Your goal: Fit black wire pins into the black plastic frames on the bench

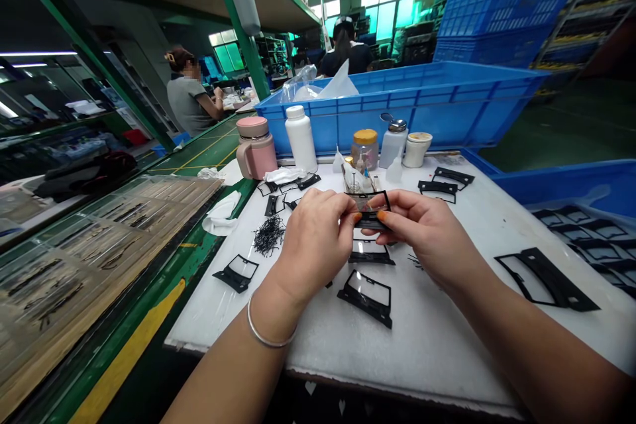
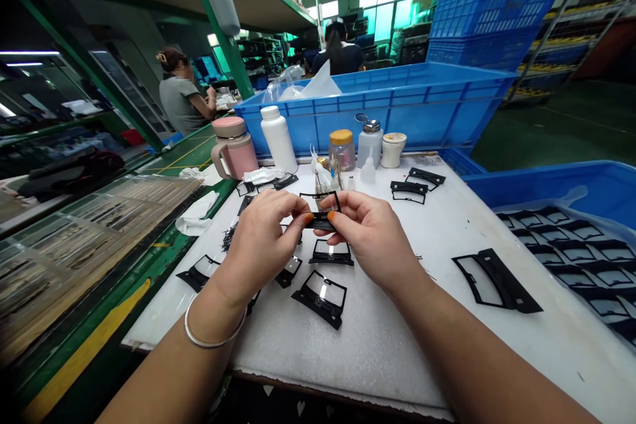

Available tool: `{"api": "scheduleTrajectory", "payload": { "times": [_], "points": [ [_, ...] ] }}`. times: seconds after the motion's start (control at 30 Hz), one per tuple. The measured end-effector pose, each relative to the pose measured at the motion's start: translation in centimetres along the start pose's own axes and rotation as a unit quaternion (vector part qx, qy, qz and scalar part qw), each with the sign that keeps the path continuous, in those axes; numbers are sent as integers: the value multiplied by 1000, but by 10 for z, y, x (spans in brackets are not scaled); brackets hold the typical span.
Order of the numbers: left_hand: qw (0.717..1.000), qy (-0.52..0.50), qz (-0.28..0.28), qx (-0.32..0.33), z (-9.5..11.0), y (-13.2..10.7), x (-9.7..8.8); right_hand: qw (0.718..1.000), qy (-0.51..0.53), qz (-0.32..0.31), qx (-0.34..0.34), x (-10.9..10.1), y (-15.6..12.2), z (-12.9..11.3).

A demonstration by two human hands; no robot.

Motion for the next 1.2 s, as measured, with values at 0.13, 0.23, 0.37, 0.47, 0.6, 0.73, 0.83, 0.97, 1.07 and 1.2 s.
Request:
{"api": "scheduleTrajectory", "payload": {
  "times": [0.13, 0.23, 0.37, 0.47, 0.6, 0.73, 0.83, 0.97, 1.07, 1.2],
  "points": [
    [1000, 3, -3, -11, -2, 0, 1, 999, -7, 19, -26, -2, 0, -2],
    [1000, -4, 0, -16, -3, 0, 1, 999, -10, 21, -32, -2, -1, -3],
    [1000, -13, 1, -16, -2, 0, 0, 999, -13, 15, -33, -1, -1, -5],
    [1000, -8, 6, -13, -1, 1, -1, 999, -13, 14, -35, 0, -2, -6],
    [1000, -9, 8, -6, -1, 1, -1, 1000, -11, 10, -27, 0, -1, -5],
    [1000, -13, 13, -1, 0, 1, -1, 1000, 5, 6, -19, 0, -1, -4],
    [1000, -16, 18, 2, 0, 1, -1, 1000, 10, 3, -19, 1, -2, -3],
    [1000, -18, 23, 12, 1, 0, -1, 1000, 7, 9, -18, 1, -2, -4],
    [999, -19, 21, 15, 1, 0, -1, 1000, 8, 9, -17, 1, -2, -4],
    [999, -19, 20, 27, 3, 0, -2, 1000, 12, 15, -21, 2, -3, -5]
  ]
}}
Point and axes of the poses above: each hand's wrist, its own y-axis towards the middle knuckle, its own x-axis out of the palm, z = x × y, the point moved 5 cm from there along y, towards the middle knuckle
